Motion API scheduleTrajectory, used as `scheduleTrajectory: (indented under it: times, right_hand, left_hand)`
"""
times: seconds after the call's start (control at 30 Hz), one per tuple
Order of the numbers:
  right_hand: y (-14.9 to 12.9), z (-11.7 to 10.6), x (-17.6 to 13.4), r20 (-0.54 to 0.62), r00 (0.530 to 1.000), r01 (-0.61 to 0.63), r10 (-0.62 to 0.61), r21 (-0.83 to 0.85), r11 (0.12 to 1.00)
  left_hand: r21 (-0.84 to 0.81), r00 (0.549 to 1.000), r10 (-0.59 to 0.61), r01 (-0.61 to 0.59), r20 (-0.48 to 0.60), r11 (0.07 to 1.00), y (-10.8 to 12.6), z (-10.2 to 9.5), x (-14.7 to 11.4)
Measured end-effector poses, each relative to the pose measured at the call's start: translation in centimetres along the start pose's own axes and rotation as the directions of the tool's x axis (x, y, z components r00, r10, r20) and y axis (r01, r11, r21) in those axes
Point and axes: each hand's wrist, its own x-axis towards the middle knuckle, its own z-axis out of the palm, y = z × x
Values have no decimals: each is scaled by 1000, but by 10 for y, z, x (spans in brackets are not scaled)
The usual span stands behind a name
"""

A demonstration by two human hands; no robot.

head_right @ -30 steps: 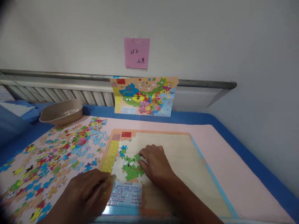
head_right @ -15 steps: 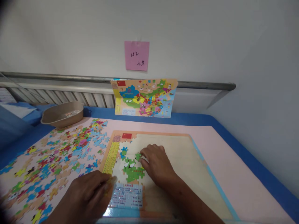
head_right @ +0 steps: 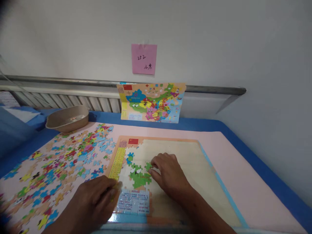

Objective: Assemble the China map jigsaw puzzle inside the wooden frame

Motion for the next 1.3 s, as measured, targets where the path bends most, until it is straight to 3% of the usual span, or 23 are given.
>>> scheduleTrajectory:
  times: [0.87, 1.0, 1.07, 1.17, 1.3]
  right_hand:
    - [-2, 1, 1, -26, 989, 149, -148, 43, 988]
    - [-7, 0, 0, -71, 983, 172, -169, 33, 985]
    - [-16, 1, -2, -127, 969, 216, -210, 36, 976]
    - [-39, 6, -7, -228, 933, 302, -278, 79, 950]
    - [-69, 13, -14, -310, 892, 380, -329, 119, 917]
  left_hand:
    - [23, 1000, 19, -20, 8, 1000, 6, -5, 6]
    - [-7, 1000, -12, 12, 24, 1000, 7, -7, 6]
    - [-95, 995, -89, 93, 47, 991, 10, -8, 7]
    - [-302, 940, -305, 339, 155, 891, 17, -10, 10]
    - [-579, 802, -482, 592, 353, 561, 30, -11, 13]
